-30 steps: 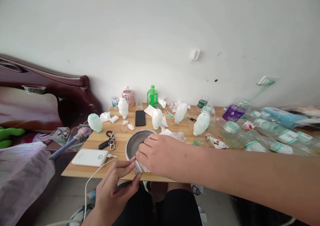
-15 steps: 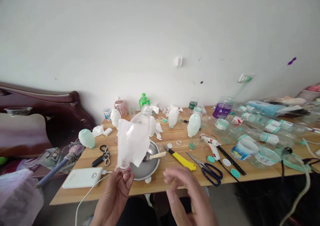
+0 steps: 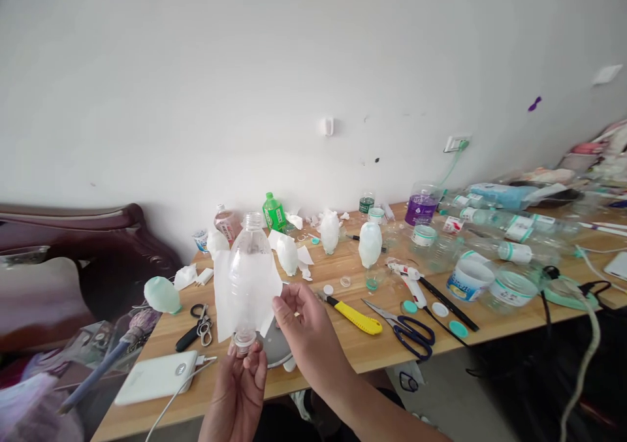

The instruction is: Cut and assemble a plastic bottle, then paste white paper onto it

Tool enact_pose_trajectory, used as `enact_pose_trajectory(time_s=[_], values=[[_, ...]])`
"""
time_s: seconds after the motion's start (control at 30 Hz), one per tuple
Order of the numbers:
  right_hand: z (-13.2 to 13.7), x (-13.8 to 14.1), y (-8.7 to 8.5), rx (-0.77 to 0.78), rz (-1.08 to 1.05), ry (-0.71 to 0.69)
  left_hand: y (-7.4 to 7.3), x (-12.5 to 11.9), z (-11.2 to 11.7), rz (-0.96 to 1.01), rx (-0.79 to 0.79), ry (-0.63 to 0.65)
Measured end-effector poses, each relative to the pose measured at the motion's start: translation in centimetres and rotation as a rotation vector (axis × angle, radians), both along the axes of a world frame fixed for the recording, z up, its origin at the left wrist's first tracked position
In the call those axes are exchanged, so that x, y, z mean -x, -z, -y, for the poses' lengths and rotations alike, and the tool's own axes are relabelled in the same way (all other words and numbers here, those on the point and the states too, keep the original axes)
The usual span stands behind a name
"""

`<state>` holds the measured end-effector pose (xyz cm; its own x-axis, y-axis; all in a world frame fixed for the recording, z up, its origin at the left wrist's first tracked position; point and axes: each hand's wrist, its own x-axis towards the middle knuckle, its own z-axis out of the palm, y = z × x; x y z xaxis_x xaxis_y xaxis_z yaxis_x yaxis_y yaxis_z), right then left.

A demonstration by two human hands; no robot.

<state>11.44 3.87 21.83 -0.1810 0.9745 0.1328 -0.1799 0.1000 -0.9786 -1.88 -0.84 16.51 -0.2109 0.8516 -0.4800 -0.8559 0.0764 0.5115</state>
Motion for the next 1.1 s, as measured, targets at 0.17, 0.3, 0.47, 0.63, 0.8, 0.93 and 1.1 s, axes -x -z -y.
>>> enact_pose_trajectory(time_s=[0.17, 0.3, 0.47, 0.63, 0.8, 0.93, 1.1], values=[[-0.8, -0.1, 0.5, -0.001, 0.074, -0.024, 0.2, 0.1, -0.3, 0.002, -0.008, -0.029], [-0.9, -0.1, 1.0, 0.020, 0.102, -0.013, 0.2, 0.1, -0.5, 0.024, 0.040, -0.075], [-0.4, 0.4, 0.8, -0.033, 0.114, -0.012, 0.6, 0.0, -0.7, 0.070, 0.056, -0.124], [-0.1, 1.6, 0.8, -0.062, 0.108, -0.053, 2.3, 0.1, -0.3, 0.103, -0.004, -0.069], [0.1, 1.2, 1.3, -0.215, 0.255, -0.060, 3.2, 0.4, 0.0, 0.130, -0.004, -0.049], [-0.4, -0.3, 2.3, -0.500, 0.345, -0.145, 3.1, 0.7, 0.1, 0.149, 0.001, -0.045], [-2.4, 0.7, 4.5, -0.125, -0.019, 0.282, 3.4, 0.6, 0.2, 0.221, 0.042, -0.041]])
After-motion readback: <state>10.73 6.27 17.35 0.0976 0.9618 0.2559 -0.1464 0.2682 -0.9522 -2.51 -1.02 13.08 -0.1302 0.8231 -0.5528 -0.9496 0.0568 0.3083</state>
